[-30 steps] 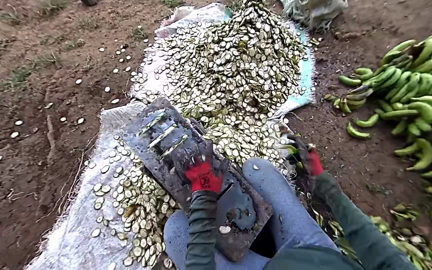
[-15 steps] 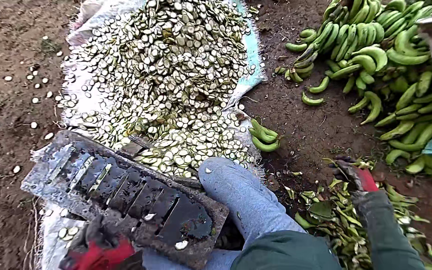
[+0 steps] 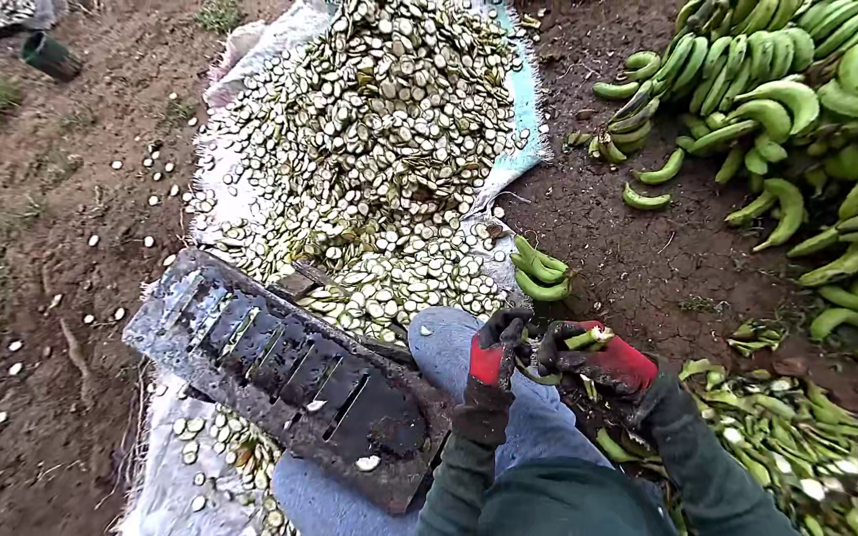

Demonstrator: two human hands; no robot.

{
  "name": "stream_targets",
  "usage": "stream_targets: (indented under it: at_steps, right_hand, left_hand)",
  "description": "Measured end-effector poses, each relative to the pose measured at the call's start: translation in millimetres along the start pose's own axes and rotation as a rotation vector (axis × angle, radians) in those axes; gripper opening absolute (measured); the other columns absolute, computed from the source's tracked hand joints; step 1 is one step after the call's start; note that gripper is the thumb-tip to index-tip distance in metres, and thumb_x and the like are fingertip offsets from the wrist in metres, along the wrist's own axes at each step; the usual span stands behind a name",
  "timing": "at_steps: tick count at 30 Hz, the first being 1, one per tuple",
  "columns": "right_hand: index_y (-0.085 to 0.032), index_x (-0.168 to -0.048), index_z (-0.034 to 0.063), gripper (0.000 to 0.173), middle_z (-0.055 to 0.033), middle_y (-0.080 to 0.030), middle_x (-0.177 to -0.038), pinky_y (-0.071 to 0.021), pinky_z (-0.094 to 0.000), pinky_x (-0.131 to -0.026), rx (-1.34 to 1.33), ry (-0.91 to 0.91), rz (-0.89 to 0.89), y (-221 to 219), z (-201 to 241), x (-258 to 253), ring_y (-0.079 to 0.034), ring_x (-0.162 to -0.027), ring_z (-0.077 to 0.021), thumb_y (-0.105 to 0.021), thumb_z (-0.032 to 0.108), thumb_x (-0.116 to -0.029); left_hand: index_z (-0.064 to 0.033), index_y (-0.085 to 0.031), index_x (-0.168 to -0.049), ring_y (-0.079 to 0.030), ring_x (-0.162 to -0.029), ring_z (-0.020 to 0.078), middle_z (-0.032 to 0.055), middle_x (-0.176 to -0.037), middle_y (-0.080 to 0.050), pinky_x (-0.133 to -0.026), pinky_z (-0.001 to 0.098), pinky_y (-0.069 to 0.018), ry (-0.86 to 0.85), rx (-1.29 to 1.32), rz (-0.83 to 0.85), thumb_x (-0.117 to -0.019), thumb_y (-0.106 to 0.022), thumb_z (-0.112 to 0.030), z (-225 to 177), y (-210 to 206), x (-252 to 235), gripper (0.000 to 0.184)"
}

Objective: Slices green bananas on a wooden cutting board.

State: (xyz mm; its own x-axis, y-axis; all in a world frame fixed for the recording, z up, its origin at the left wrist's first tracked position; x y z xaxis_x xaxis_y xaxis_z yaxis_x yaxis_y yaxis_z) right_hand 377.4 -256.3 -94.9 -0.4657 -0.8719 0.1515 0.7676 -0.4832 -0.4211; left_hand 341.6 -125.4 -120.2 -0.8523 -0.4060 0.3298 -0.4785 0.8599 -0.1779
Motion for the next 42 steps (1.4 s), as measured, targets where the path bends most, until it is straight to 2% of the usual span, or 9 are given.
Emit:
stream_targets:
  at_steps: [5,8,10,14,20,27,32,37,42]
  right_hand:
    - [-0.066,-0.104,0.0027,0.011,-0.0085,-0.069,-0.083,-0.0538,-0.0287,-0.051,0.369,-0.483,-0.438,133.7,-61.4,138.3,-0.063,-0.061,-0.0148,-0.062,0.005,-0.0934]
    - [-0.060,-0.135,-0.0025,0.055,-0.0311,-0.063,-0.128,-0.0468,-0.0621,-0.102,0.985,-1.282,-0.622,240.5,-107.3,279.4,-0.062,-0.121,-0.0451,-0.078,0.023,-0.0898]
    - [-0.052,-0.147,0.0056,0.092,-0.0341,-0.050,-0.145,-0.0354,-0.0706,-0.110,1.175,-1.473,-0.745,275.7,-118.7,331.4,-0.046,-0.139,-0.0508,-0.092,0.037,-0.0707]
    - [-0.030,-0.161,0.0118,0.106,-0.0279,-0.033,-0.161,-0.0326,-0.0658,-0.116,1.152,-0.948,-0.788,250.3,-83.6,184.9,-0.035,-0.147,-0.0480,-0.090,0.037,-0.0769]
    - [-0.043,-0.152,0.0016,0.087,-0.0317,-0.042,-0.153,-0.0365,-0.0552,-0.117,0.612,-0.618,-1.011,239.5,-167.7,-62.4,-0.043,-0.142,-0.0435,-0.079,0.045,-0.0863]
    - [-0.055,-0.140,-0.0025,0.070,-0.0320,-0.047,-0.148,-0.0362,-0.0559,-0.117,0.825,-0.374,-0.961,175.6,-102.9,-94.9,-0.044,-0.140,-0.0452,-0.082,0.024,-0.0821]
    - [-0.074,-0.111,0.0004,0.048,-0.0306,-0.065,-0.120,-0.0433,-0.0646,-0.104,1.203,0.303,-0.517,48.4,12.2,-76.9,-0.058,-0.119,-0.0516,-0.081,0.025,-0.0707]
    - [-0.062,-0.117,0.0154,0.051,-0.0061,-0.068,-0.111,-0.0513,-0.0398,-0.101,0.966,0.841,-0.151,-59.9,101.8,-36.4,-0.064,-0.110,-0.0168,-0.086,0.036,-0.0765]
    - [-0.052,-0.136,0.0041,0.076,-0.0164,-0.060,-0.130,-0.0497,-0.0388,-0.106,0.840,0.805,0.001,-118.5,98.2,-60.8,-0.058,-0.122,-0.0196,-0.088,0.032,-0.0752]
  left_hand:
    - [-0.0014,-0.062,-0.127,-0.067,-0.064,0.0105,0.0056,-0.094,-0.073,-0.053,0.0263,-0.0572,-0.386,-0.284,-0.521,-0.1038,-0.055,-0.011,-88.1,154.3,16.8,0.026]
    - [0.0055,-0.053,-0.132,-0.066,-0.069,0.0083,0.0073,-0.099,-0.067,-0.059,0.0246,-0.0574,-0.501,-0.506,-0.834,-0.1061,-0.049,-0.012,-134.2,287.6,81.5,0.032]
    - [0.0063,-0.056,-0.135,-0.065,-0.097,0.0080,0.0121,-0.117,-0.067,-0.087,0.0204,-0.0527,-0.276,-0.936,-1.119,-0.1047,-0.050,-0.017,-138.4,359.8,124.1,0.039]
    - [-0.0129,-0.039,-0.158,-0.030,-0.151,0.0358,0.0188,-0.163,-0.034,-0.121,0.0552,-0.0259,0.295,-1.505,-1.276,-0.0976,-0.049,-0.058,-106.9,405.3,170.9,0.076]
    - [0.0020,-0.047,-0.148,-0.038,-0.145,0.0451,0.0307,-0.153,-0.042,-0.121,0.0528,-0.0277,-0.468,-1.311,-1.104,-0.0940,-0.063,-0.038,-106.1,280.3,151.5,0.069]
    - [0.0000,-0.058,-0.140,-0.047,-0.138,0.0457,0.0289,-0.146,-0.052,-0.116,0.0604,-0.0335,-0.657,-1.223,-0.496,-0.0869,-0.068,-0.044,-94.7,106.2,59.4,0.069]
    - [-0.0204,-0.022,-0.164,-0.001,-0.156,0.0440,0.0220,-0.170,-0.009,-0.121,0.0658,0.0033,-0.138,-1.494,0.152,-0.0637,-0.089,-0.059,-48.1,38.5,-24.2,0.126]
    - [0.0007,-0.065,-0.128,-0.059,-0.127,0.0160,0.0127,-0.130,-0.067,-0.115,0.0351,-0.0426,-0.717,-0.520,0.386,-0.0674,-0.092,-0.038,-120.0,23.1,13.8,0.076]
    - [0.0008,-0.068,-0.105,-0.065,-0.100,0.0092,0.0086,-0.102,-0.069,-0.093,0.0263,-0.0535,-0.861,-0.490,0.099,-0.0771,-0.085,-0.025,-169.1,81.9,87.5,0.042]
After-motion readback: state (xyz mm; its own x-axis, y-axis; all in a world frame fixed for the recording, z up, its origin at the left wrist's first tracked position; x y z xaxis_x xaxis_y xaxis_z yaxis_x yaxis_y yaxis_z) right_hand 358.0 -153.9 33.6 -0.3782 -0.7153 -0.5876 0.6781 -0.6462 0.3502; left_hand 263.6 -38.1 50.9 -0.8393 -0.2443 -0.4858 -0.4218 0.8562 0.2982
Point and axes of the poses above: each hand's wrist, its own x-axis away from the middle knuckle, its own y-axis out of the back of the hand, z = x × y, the point moved 9 cm from there along -x, towards the middle knuckle
